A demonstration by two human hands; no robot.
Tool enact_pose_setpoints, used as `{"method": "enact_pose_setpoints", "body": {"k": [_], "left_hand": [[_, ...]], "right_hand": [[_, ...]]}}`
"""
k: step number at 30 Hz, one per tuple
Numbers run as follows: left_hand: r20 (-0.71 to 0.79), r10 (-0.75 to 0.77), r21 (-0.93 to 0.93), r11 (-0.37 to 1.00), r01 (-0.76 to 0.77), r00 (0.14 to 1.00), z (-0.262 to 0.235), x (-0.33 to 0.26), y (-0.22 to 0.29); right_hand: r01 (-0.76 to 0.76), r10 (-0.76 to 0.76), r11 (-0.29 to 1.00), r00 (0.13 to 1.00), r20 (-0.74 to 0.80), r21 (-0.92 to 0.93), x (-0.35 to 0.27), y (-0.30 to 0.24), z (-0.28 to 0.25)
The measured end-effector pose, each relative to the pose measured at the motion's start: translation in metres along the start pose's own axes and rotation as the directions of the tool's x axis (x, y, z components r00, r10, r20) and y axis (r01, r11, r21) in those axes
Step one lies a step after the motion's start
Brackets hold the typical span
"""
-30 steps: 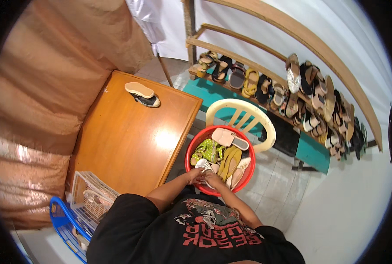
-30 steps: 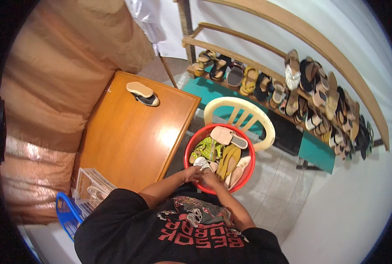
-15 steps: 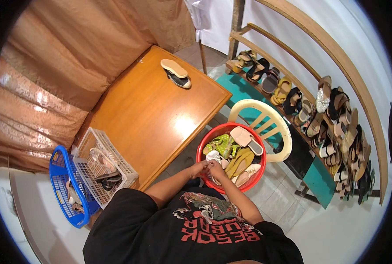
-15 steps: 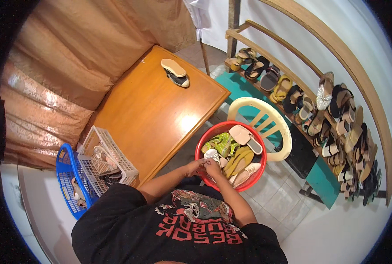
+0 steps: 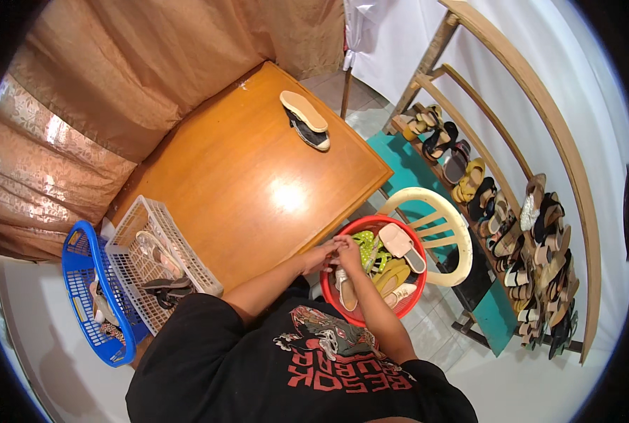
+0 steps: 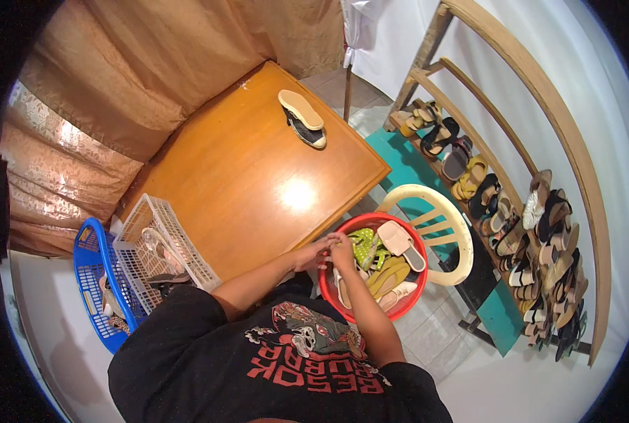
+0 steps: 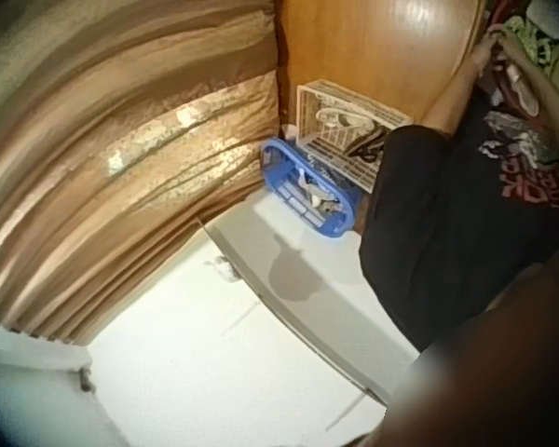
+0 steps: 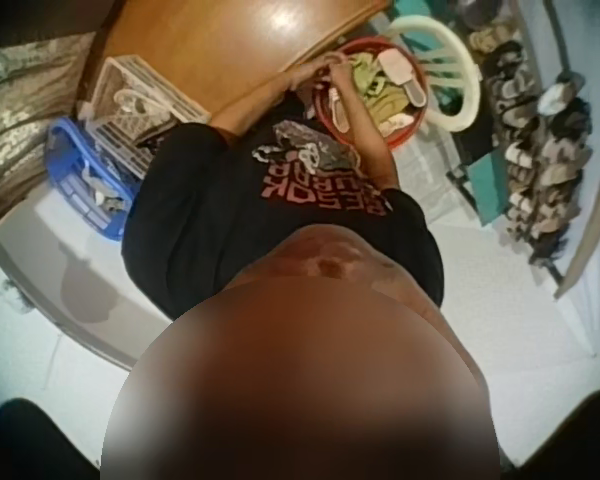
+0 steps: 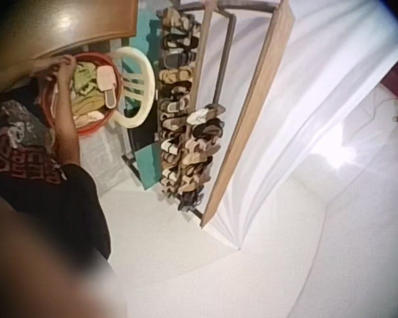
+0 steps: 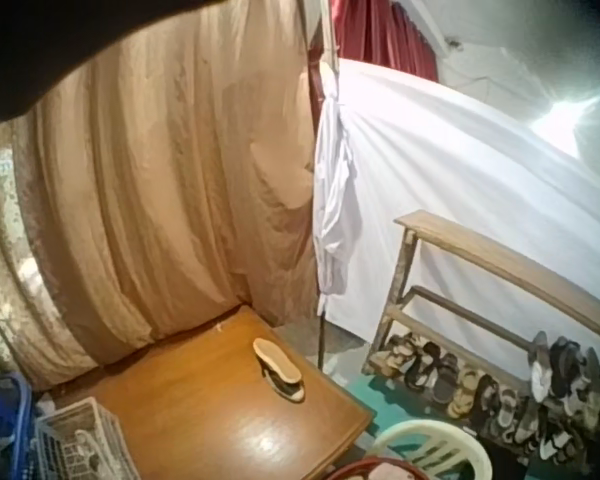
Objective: Sorting and pairing various shoes from a table and bucket onto a multi-level storage rack.
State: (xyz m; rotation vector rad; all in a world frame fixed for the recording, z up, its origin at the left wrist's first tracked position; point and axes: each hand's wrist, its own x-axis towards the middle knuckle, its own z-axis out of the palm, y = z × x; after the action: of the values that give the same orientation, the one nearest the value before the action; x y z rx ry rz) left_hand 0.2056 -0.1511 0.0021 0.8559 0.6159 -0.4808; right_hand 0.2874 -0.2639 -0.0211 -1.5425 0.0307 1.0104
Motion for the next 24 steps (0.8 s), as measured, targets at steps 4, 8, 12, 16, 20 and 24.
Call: {"method": "enact_pose_setpoints", "body": {"k": [4, 8, 12, 16, 20, 24], "left_hand": [[0.071, 0.076, 0.001, 0.997, -0.076, 0.995, -0.042, 0.006, 0.035], [0.04, 0.112, -0.03, 0.993, -0.111, 0.993, -0.097, 0.005, 0.051], [-0.029, 0.149, -0.068, 0.986, -0.151, 0.988, -0.119, -0.021, 0.069], [-0.093, 0.183, -0.134, 0.972, -0.194, 0.979, -0.15, -0.054, 0.065], [-0.172, 0.222, -0.194, 0.948, -0.254, 0.96, -0.182, -0.079, 0.051], [-0.222, 0.223, -0.285, 0.916, -0.282, 0.949, -0.196, -0.096, 0.048]], "right_hand": [[0.105, -0.103, 0.993, 0.993, 0.049, -0.055, 0.069, -0.032, 0.021], [0.087, -0.078, 0.991, 0.993, 0.09, -0.098, 0.125, -0.075, 0.053], [0.115, -0.113, 0.979, 0.993, 0.02, -0.168, 0.18, -0.104, 0.069], [0.046, -0.054, 0.991, 0.997, -0.057, -0.122, 0.226, -0.144, 0.091], [-0.107, 0.089, 0.967, 0.992, -0.086, -0.233, 0.257, -0.173, 0.112], [-0.173, 0.106, 0.946, 0.964, -0.244, -0.273, 0.275, -0.18, 0.131]]}}
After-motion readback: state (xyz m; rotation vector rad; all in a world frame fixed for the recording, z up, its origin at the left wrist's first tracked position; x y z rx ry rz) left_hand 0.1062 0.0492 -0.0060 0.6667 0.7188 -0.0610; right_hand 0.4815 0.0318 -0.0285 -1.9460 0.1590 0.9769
